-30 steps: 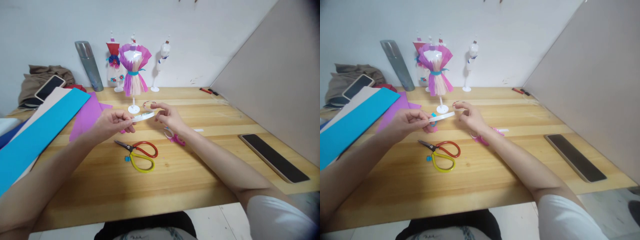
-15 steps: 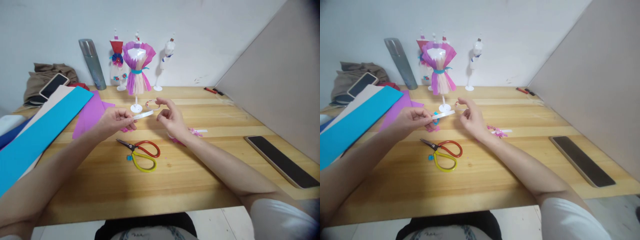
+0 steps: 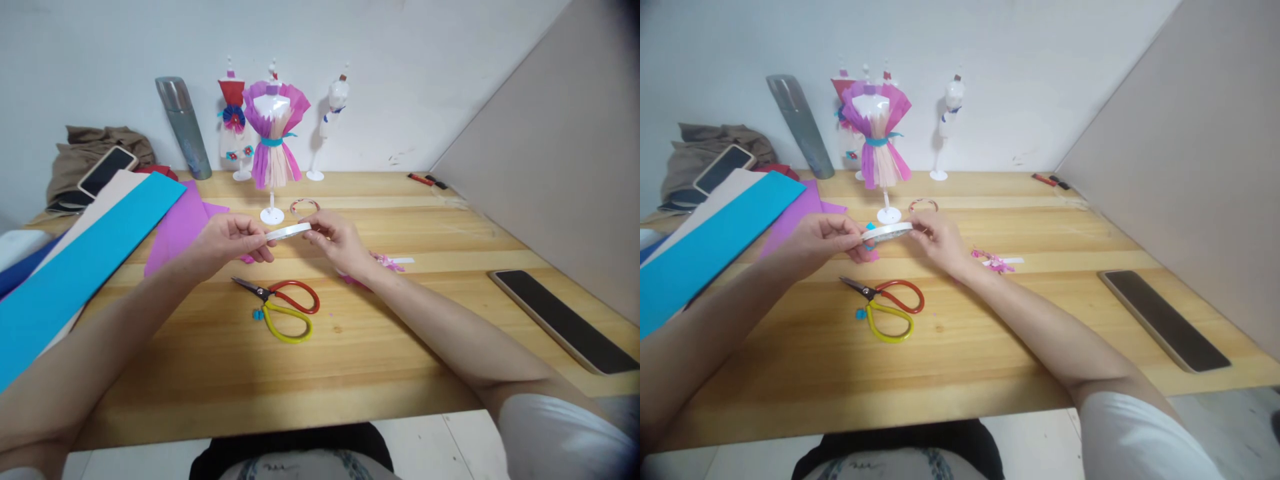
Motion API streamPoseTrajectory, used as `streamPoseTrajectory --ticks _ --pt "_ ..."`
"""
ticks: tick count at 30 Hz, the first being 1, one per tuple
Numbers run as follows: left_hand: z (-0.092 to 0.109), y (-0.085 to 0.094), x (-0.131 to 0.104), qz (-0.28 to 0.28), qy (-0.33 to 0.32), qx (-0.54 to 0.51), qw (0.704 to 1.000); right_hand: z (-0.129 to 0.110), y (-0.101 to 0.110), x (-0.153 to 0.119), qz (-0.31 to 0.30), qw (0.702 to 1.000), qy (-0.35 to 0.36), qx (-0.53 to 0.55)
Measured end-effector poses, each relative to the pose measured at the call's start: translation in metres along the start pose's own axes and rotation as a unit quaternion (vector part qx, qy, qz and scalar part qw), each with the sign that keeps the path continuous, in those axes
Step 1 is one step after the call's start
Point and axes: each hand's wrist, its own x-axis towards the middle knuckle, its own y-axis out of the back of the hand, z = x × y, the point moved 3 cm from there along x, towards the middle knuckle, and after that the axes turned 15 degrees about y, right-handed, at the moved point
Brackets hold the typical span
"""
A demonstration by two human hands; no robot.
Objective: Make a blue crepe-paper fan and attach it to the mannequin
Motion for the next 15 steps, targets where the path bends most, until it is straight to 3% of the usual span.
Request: streamPoseTrajectory --ticks 6,15 --pt "-0.002 0.002 -0.001 -0.012 -0.028 -0.016 0.999 0.010 -0.002 0.000 0.026 0.996 -0.019 0.080" --pt "0.004 -0.003 -0.008 -0.035 -0.066 -0.019 0.997 0.015 -0.016 -0.002 0.043 0.959 -0.112 0.256"
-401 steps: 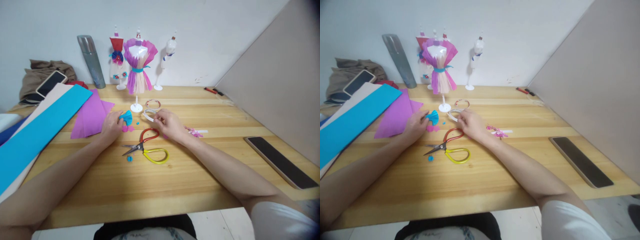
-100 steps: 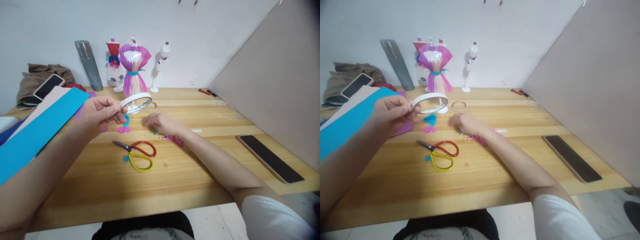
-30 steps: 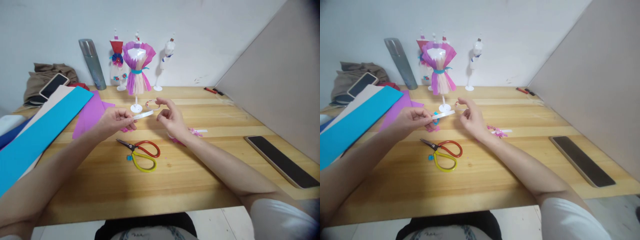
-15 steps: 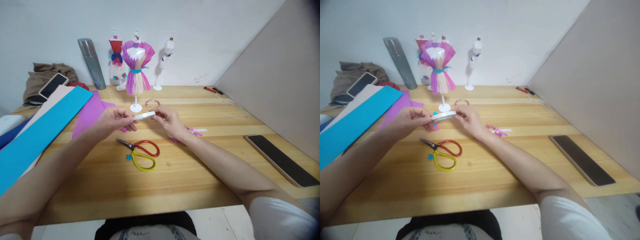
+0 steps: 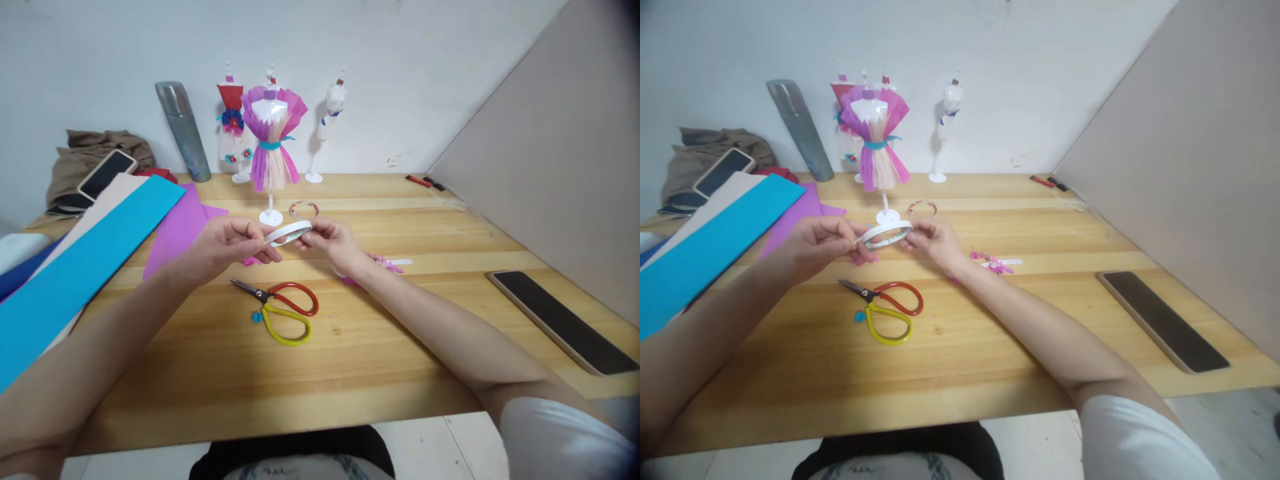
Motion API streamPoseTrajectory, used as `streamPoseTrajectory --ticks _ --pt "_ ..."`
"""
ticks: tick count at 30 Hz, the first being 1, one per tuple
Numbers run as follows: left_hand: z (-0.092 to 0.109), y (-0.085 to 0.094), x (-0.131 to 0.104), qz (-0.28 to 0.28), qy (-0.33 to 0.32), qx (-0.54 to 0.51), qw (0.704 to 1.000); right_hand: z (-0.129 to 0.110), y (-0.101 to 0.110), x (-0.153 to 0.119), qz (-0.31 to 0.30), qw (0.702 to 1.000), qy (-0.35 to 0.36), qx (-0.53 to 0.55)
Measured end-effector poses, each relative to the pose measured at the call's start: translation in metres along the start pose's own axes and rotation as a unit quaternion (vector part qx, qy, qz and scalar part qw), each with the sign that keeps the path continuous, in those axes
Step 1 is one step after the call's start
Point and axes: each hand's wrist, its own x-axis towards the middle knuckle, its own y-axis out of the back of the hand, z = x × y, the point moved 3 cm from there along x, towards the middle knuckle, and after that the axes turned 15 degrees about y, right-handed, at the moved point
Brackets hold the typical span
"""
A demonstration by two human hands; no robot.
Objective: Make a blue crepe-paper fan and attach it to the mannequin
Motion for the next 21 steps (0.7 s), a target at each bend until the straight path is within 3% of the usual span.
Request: streamPoseTrajectory --ticks 8,15,21 --pt "-0.008 0.003 0.005 0.003 0.023 -0.032 0.999 0.006 0.006 0.000 0.004 0.999 -0.039 0.037" --pt "-0.006 -0.002 0.007 -0.005 0.032 0.016 0.999 0.006 0.012 0.001 0.038 0.997 -0.010 -0.073" --pt "-0.007 -0.009 0.010 -0.015 0.022 0.032 0.999 -0.020 0.009 -0.001 -0.072 0.980 0.081 -0.168"
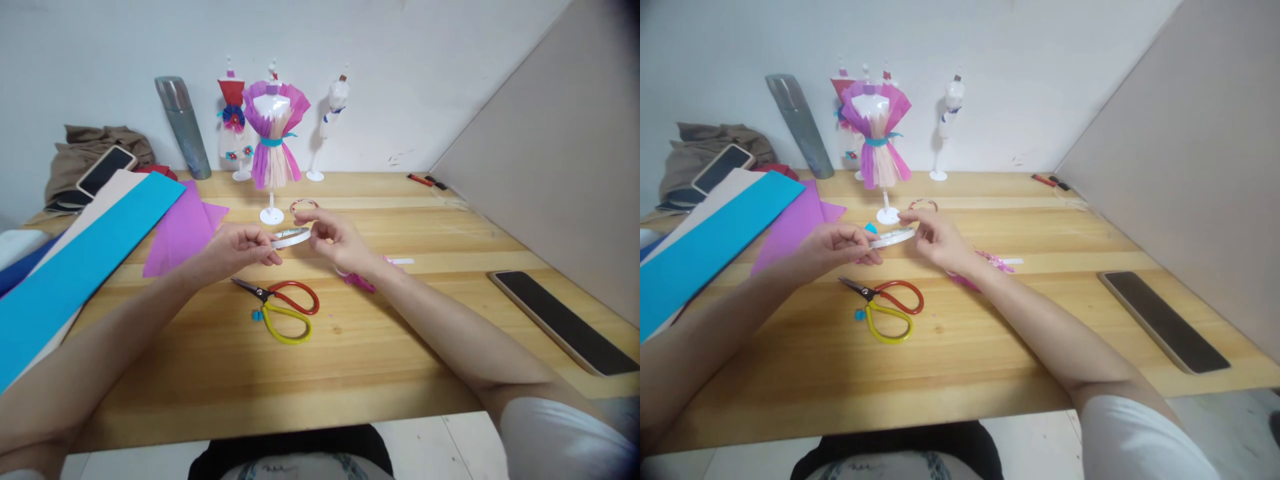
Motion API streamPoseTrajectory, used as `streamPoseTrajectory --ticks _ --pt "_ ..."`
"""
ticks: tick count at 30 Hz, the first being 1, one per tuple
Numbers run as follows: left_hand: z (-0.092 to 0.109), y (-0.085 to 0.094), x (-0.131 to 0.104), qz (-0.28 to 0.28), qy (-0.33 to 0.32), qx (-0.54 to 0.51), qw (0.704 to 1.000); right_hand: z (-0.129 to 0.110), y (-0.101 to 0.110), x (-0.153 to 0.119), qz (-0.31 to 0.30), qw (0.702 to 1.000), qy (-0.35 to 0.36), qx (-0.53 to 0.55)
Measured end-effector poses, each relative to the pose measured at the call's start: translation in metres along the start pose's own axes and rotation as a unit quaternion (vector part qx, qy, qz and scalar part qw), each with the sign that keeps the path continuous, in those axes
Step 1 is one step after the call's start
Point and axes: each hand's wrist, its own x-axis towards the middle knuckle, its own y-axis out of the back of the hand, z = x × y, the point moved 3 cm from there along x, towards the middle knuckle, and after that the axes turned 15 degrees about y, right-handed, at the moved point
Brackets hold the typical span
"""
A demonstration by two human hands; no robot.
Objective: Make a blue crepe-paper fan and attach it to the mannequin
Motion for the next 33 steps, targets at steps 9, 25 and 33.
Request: streamPoseTrajectory --ticks 9,25,33 --pt "-0.003 0.008 0.005 0.055 0.020 0.002 0.998 0.005 0.008 0.005 -0.109 0.990 0.023 -0.088" --pt "-0.008 0.016 0.011 0.082 0.042 0.025 0.995 0.028 0.014 0.002 -0.232 0.954 0.081 -0.172" --pt "-0.007 0.009 0.009 0.056 0.030 0.062 0.996 -0.011 0.000 0.003 -0.097 0.983 0.051 -0.147"
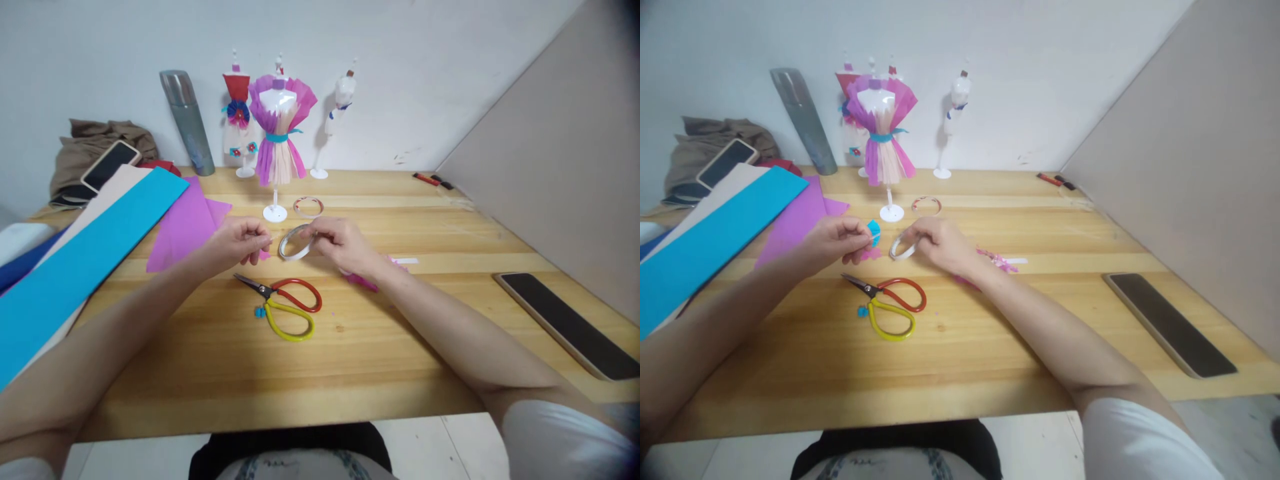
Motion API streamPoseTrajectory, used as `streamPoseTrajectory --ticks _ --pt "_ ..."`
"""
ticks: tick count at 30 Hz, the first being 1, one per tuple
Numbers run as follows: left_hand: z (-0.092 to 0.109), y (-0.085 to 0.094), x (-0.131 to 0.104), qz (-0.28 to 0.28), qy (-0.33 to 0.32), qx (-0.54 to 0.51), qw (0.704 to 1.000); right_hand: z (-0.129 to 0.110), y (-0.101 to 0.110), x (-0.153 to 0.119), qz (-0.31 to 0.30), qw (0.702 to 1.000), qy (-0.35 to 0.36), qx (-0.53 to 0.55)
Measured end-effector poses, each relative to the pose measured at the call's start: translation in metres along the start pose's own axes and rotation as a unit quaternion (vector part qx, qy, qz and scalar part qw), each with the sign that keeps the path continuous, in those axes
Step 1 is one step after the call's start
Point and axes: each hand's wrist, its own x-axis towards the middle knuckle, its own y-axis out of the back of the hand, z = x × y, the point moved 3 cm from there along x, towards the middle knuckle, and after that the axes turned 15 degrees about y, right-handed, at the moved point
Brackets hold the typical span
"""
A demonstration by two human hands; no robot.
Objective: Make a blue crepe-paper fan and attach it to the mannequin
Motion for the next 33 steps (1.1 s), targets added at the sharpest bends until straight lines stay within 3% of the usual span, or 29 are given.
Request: streamPoseTrajectory --ticks 3,9,17,19,22,27,33 --pt "0.001 -0.002 -0.001 -0.008 -0.004 0.021 1.000 -0.003 0.000 0.001 -0.018 0.999 -0.023 -0.021" --pt "0.000 -0.002 0.000 -0.004 -0.007 0.019 1.000 0.024 0.005 -0.002 -0.121 0.988 -0.088 0.044" --pt "0.001 -0.003 -0.001 0.003 0.014 0.034 0.999 0.042 -0.001 -0.007 -0.172 0.980 0.026 -0.101" --pt "0.001 -0.004 -0.002 0.000 0.020 0.036 0.999 0.044 -0.002 -0.008 -0.157 0.976 0.025 -0.146" --pt "-0.001 -0.005 -0.001 -0.012 0.026 0.035 0.999 0.037 0.000 -0.008 -0.085 0.984 0.008 -0.159" --pt "-0.002 -0.008 -0.002 -0.032 0.022 0.029 0.999 -0.003 -0.002 -0.003 0.037 0.999 0.009 0.001" --pt "0.000 -0.012 -0.003 -0.049 0.016 0.010 0.999 -0.033 -0.011 -0.004 0.068 0.996 0.024 0.054"
